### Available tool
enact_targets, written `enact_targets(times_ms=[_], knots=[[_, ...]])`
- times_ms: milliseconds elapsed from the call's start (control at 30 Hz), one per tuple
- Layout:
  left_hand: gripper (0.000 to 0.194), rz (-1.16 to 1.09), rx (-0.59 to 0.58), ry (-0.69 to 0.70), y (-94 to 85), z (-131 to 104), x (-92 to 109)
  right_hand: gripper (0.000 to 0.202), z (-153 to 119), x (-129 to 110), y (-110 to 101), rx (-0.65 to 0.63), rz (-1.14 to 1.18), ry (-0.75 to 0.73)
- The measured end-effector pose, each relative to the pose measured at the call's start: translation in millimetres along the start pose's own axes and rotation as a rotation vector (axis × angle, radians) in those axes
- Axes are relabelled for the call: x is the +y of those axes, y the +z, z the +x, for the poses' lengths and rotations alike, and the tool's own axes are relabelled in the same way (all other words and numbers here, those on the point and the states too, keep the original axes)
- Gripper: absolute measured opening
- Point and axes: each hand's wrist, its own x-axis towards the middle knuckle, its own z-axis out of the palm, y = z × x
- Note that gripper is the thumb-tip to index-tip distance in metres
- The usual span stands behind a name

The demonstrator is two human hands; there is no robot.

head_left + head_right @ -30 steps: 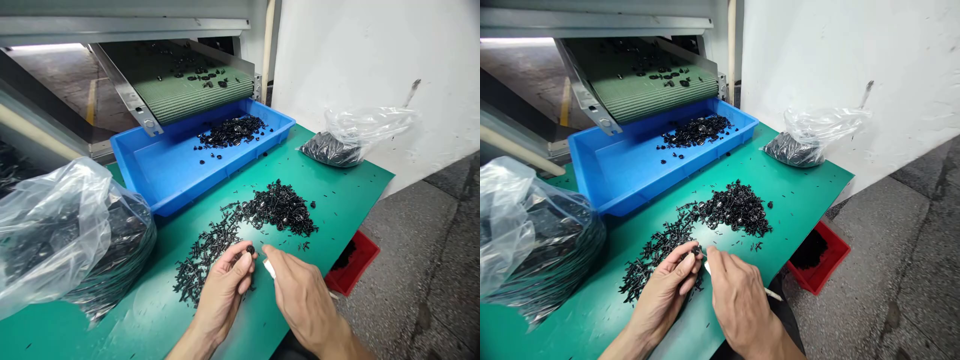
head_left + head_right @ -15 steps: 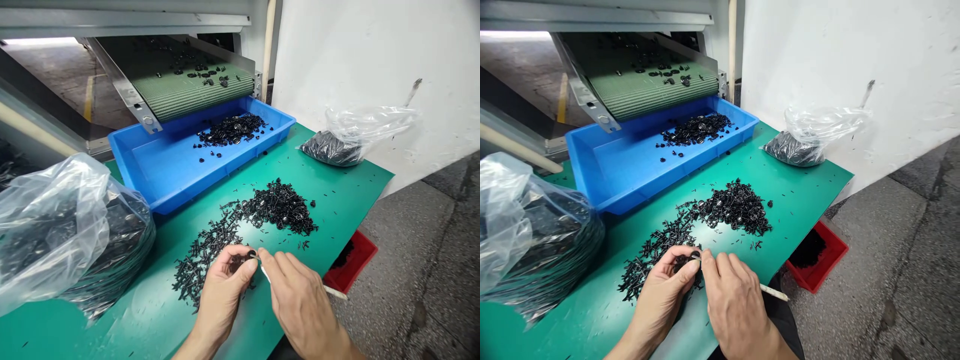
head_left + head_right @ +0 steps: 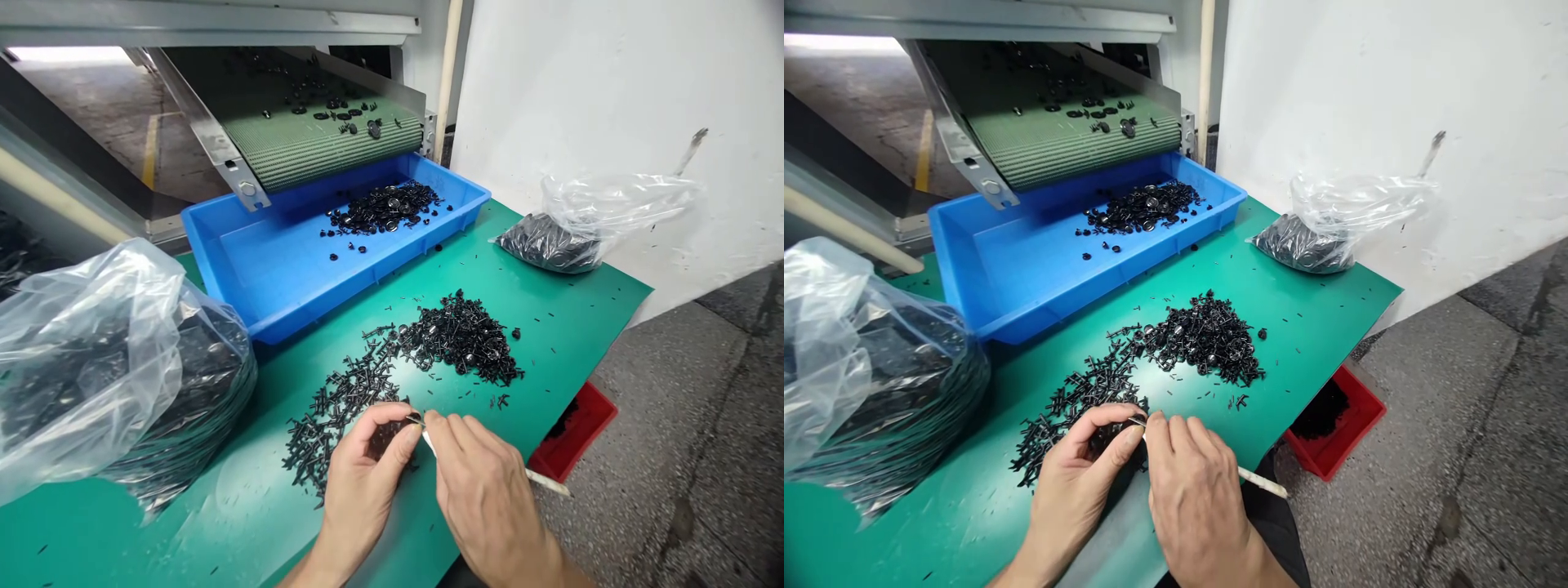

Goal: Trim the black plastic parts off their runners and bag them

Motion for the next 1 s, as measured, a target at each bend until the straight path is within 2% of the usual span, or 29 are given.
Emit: enact_targets(times_ms=[167, 300, 400, 500, 600, 733, 800, 867, 933, 1000], knots=[[0.015, 0.157, -0.081, 0.12, -7.9, 6.2, -7.9, 0.022, 11.9, 10.1, 0.3, -0.322, 0.232, 0.143], [0.014, 0.194, -0.09, 0.145, -12.8, 10.7, -6.1, 0.021, 27.7, 32.6, 1.9, -0.439, 0.322, 0.232], [0.017, 0.082, -0.111, 0.069, -12.7, 12.6, -2.6, 0.022, 44.2, 42.9, 4.8, -0.355, 0.273, 0.236], [0.018, -0.285, -0.174, -0.133, -9.2, 14.8, -0.4, 0.025, 68.2, 37.9, 10.5, -0.239, 0.166, 0.146], [0.011, -0.615, -0.171, -0.263, -5.8, 18.1, 3.3, 0.025, 93.9, 24.5, 18.9, -0.288, 0.053, 0.067], [0.018, -0.766, -0.143, -0.389, -5.3, 23.3, 9.5, 0.021, 106.1, 17.4, 21.2, -0.324, 0.013, 0.063], [0.02, -0.755, -0.106, -0.403, -5.5, 24.2, 10.6, 0.022, 99.2, 20.4, 15.2, -0.295, 0.128, 0.046], [0.023, -0.717, -0.078, -0.37, -5.2, 23.2, 9.9, 0.024, 88.0, 24.0, 6.8, -0.26, 0.394, 0.051], [0.027, -0.679, -0.087, -0.329, -4.4, 21.1, 8.3, 0.025, 77.1, 25.6, -0.2, -0.262, 0.638, 0.105], [0.029, -0.647, -0.134, -0.305, -3.4, 19.0, 6.4, 0.021, 69.0, 25.0, -3.5, -0.273, 0.726, 0.167]])
